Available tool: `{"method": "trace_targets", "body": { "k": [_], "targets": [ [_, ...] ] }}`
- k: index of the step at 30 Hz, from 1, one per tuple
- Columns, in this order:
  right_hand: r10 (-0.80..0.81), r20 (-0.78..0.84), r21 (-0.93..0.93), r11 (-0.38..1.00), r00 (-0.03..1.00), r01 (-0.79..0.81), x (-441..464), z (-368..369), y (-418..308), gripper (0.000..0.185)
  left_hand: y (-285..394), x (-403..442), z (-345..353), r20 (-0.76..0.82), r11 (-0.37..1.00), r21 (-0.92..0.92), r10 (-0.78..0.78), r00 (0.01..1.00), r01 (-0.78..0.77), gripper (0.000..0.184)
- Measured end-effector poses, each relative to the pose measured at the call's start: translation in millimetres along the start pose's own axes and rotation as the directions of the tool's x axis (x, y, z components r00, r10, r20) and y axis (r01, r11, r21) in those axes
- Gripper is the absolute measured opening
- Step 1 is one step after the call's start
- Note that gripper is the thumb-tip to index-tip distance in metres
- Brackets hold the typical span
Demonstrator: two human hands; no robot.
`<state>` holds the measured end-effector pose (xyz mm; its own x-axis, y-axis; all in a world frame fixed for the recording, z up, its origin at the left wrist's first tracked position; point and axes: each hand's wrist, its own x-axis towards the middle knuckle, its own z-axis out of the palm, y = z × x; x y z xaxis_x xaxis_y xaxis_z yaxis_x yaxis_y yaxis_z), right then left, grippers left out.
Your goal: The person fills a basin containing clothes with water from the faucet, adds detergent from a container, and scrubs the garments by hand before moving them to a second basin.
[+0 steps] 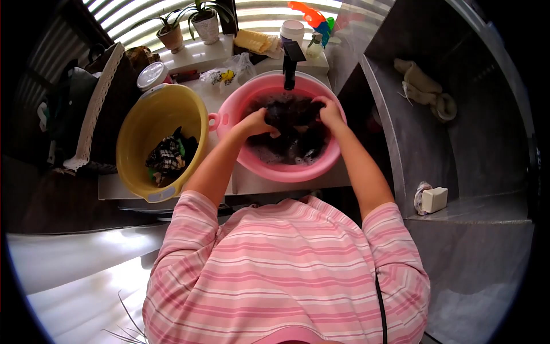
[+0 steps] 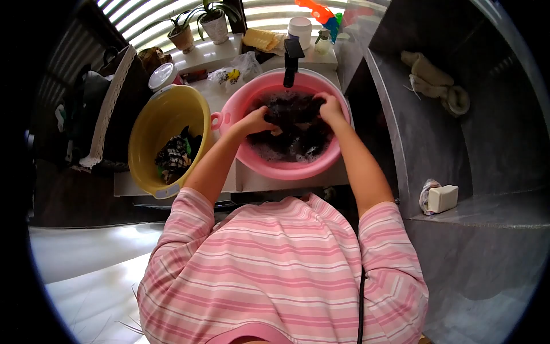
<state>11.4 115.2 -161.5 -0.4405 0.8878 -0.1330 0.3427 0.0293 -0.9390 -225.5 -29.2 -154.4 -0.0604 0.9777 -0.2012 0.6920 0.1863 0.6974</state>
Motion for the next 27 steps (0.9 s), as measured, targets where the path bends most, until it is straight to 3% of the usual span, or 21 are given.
{"method": "trace_targets", "body": {
  "k": [1,2,3,4,6,7,9,10,11,12,13,15,16,17,18,19,20,21,23,25,27],
  "targets": [
    [-0.001,0.002,-0.001,1.0,1.0,0.001,4,3,15,0.029,5,-2,4,0.0,0.992,0.125,-0.007,1.0,0.007,0.07],
    [-0.061,0.08,-0.205,0.976,0.995,0.076,8,6,29,0.027,12,-2,6,0.079,0.968,0.217,-0.144,0.986,0.124,0.076],
    [-0.101,0.167,-0.394,0.905,0.981,0.161,10,7,36,0.028,5,3,11,0.08,0.968,0.217,-0.143,0.986,0.122,0.076],
    [-0.099,0.164,-0.396,0.905,0.981,0.158,4,7,26,0.028,-7,10,20,0.037,0.963,0.216,-0.174,0.984,0.162,0.072],
    [0.12,0.059,-0.512,0.856,0.991,-0.073,-11,15,9,0.041,-23,16,31,-0.006,0.961,0.232,-0.151,0.988,0.149,0.061],
    [0.121,0.056,-0.512,0.856,0.991,-0.076,-16,21,10,0.041,-17,11,31,-0.004,0.962,0.232,-0.149,0.989,0.146,0.061],
    [0.049,0.062,-0.736,0.677,0.997,0.012,-23,31,11,0.044,-2,1,27,0.012,0.895,0.411,-0.195,0.981,0.174,0.064],
    [0.091,0.027,-0.736,0.675,0.996,-0.041,-21,36,17,0.044,10,-3,19,0.01,0.895,0.412,-0.192,0.981,0.171,0.064],
    [0.087,0.026,-0.736,0.676,0.996,-0.04,-18,35,22,0.044,23,-7,9,0.128,0.871,0.467,-0.239,0.963,0.154,0.065],
    [0.055,-0.032,-0.668,0.741,0.998,-0.063,-20,33,21,0.042,29,-9,3,0.241,0.845,0.519,-0.29,0.926,0.13,0.067],
    [0.031,-0.091,-0.595,0.8,0.995,-0.079,-20,31,23,0.039,14,1,8,0.239,0.845,0.519,-0.29,0.927,0.131,0.067],
    [-0.038,-0.187,-0.488,0.871,0.982,-0.059,-11,32,26,0.039,-20,23,19,0.266,0.934,0.271,-0.303,0.915,0.231,0.066],
    [-0.091,-0.29,-0.376,0.926,0.953,-0.026,-9,34,23,0.038,-4,9,16,0.263,0.934,0.269,-0.305,0.915,0.234,0.066],
    [-0.093,-0.288,-0.377,0.926,0.953,-0.023,-8,37,21,0.038,15,-6,18,0.173,0.882,-0.185,-0.405,0.898,0.433,0.061],
    [-0.215,-0.291,-0.234,0.961,0.932,0.148,-15,41,7,0.037,29,-17,18,0.137,0.627,-0.609,-0.521,0.843,0.486,0.057],
    [-0.329,-0.313,-0.086,0.944,0.891,0.318,-24,46,-8,0.036,25,-15,21,0.135,0.626,-0.611,-0.521,0.843,0.485,0.057],
    [-0.334,-0.254,-0.093,0.942,0.908,0.321,-33,50,-19,0.036,17,-9,27,0.27,0.278,-0.862,-0.458,0.847,0.425,0.053],
    [-0.406,-0.203,-0.073,0.914,0.891,0.4,-58,56,-47,0.036,13,-5,31,0.364,-0.14,-0.931,-0.342,0.866,0.336,0.051],
    [-0.604,-0.172,-0.066,0.795,0.778,0.602,-84,74,-64,0.034,24,-9,35,0.302,-0.221,-0.946,-0.342,0.89,0.236,0.052],
    [-0.639,-0.128,-0.043,0.767,0.758,0.64,-104,89,-75,0.033,8,4,51,0.301,-0.517,-0.831,-0.108,0.947,0.205,0.053],
    [-0.772,-0.093,-0.209,0.632,0.628,0.746,-102,107,-73,0.034,3,11,55,0.284,-0.601,-0.779,-0.08,0.955,0.181,0.052]
  ]
}}
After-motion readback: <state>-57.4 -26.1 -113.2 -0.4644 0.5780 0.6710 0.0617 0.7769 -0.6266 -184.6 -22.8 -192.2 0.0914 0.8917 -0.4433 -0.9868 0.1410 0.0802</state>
